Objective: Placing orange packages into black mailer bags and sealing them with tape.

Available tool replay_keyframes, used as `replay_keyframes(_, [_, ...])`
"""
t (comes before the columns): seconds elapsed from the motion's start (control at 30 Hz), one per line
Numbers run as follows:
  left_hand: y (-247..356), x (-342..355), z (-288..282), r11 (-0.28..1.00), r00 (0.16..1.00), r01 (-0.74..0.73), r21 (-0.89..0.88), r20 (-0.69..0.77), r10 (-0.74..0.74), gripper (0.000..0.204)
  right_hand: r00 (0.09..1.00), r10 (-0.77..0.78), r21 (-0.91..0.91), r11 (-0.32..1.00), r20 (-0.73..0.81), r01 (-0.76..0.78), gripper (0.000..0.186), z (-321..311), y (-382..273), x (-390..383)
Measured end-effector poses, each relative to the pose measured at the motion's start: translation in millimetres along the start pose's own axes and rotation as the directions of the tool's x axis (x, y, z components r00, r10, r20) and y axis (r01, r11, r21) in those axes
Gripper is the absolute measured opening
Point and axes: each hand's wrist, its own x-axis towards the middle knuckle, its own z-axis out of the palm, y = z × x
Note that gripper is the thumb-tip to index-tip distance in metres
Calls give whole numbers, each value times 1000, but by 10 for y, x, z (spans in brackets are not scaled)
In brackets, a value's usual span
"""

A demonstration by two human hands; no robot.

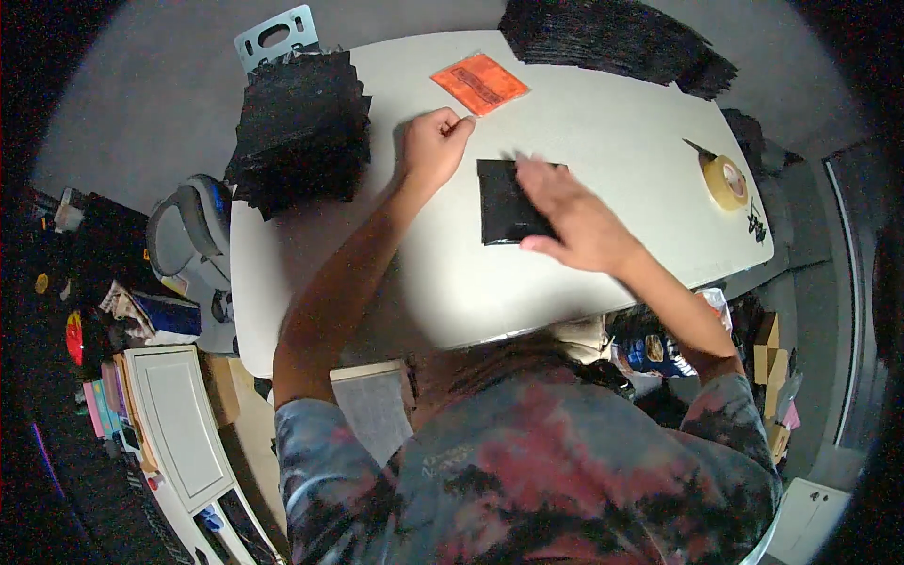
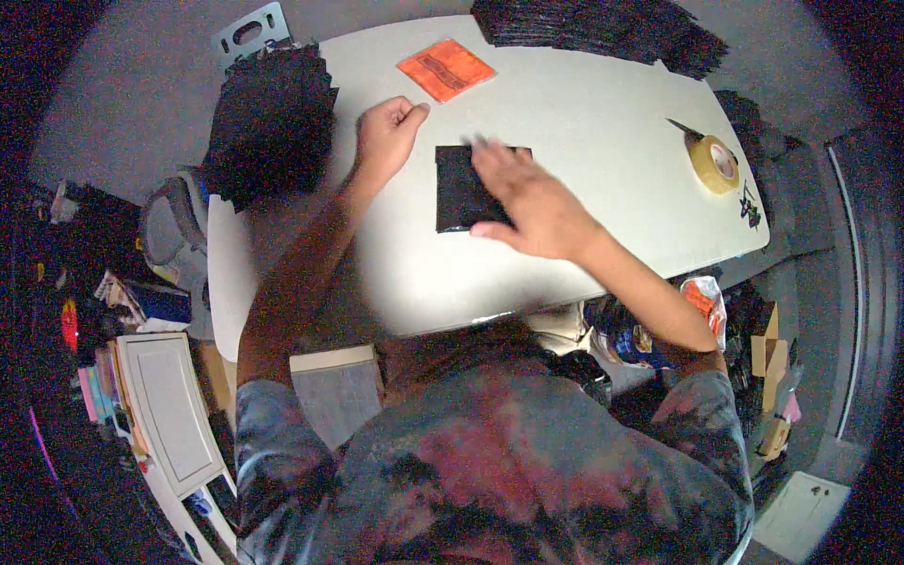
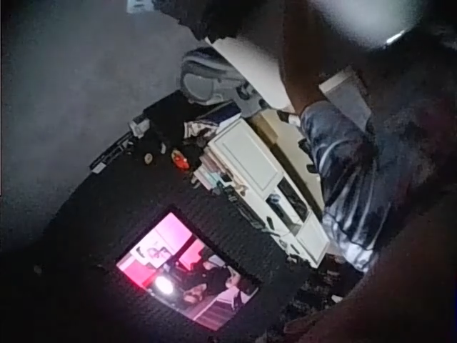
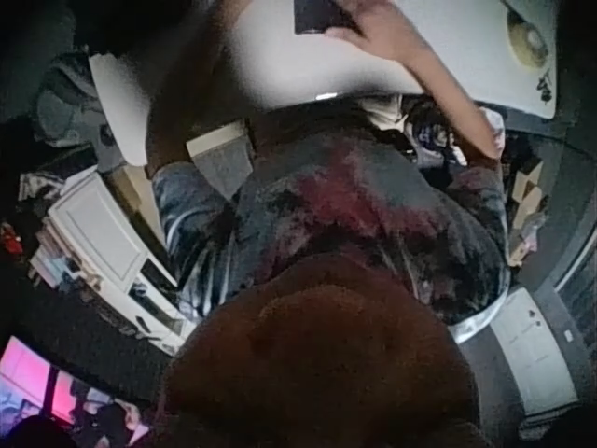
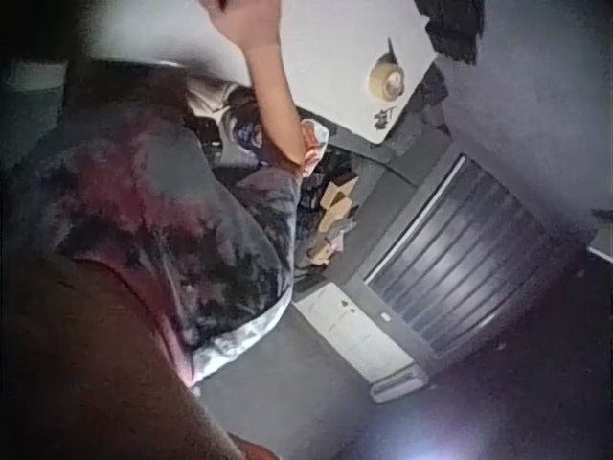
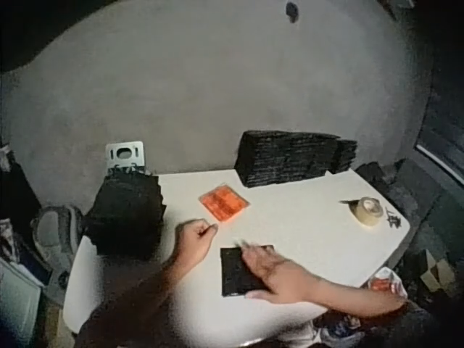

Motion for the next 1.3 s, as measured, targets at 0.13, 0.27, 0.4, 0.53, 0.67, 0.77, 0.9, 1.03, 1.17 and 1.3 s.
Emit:
replay_keyframes(0.13, [-13, -36, 35, 999, 999, 36, -12, 0, -36, 37, 994, 58, -92, 994, 88, -50, 85, 119, -53, -5])
replay_keyframes(0.27, [-86, 12, -43, 993, 999, 32, -111, -21, -35, 36, 997, 79, 132, 988, 8, -79, 69, -69, 9, 128])
replay_keyframes(0.4, [-67, 95, -41, 966, 994, 96, -240, -35, -107, 30, 894, 448, 714, 618, 23, -328, 67, -629, 161, 150])
replay_keyframes(0.53, [-74, 87, -77, 913, 982, 176, -368, -3, -191, 22, 691, 717, 992, -6, 92, -126, 70, -651, 501, 171])
replay_keyframes(0.67, [-91, 77, -62, 950, 994, 75, -303, -58, -97, 17, 599, 798, 525, 536, -61, -661, 76, -438, 1149, -7])
replay_keyframes(0.77, [55, 8, -24, 1000, 1000, -14, -16, -14, 14, 16, 756, 444, 232, 896, -481, -379, 69, -489, 1147, 10])
replay_keyframes(0.9, [168, -95, -24, 866, 904, -415, 279, 238, 356, 24, 903, 156, 71, 988, -400, -139, 67, -495, 898, 337])
replay_keyframes(1.03, [68, -131, 3, 829, 869, -479, 290, 292, 399, 31, 996, 52, -91, 994, -70, -58, 70, 162, 1005, 468])
replay_keyframes(1.17, [54, -101, -34, 755, 858, -497, 428, 370, 356, 44, 995, 98, -98, 990, -4, -98, 69, 212, 1002, 485])
replay_keyframes(1.3, [143, -112, -29, 695, 877, -463, 550, 396, 271, 58, 991, 128, -96, 988, 32, -124, 68, 199, 973, 496])
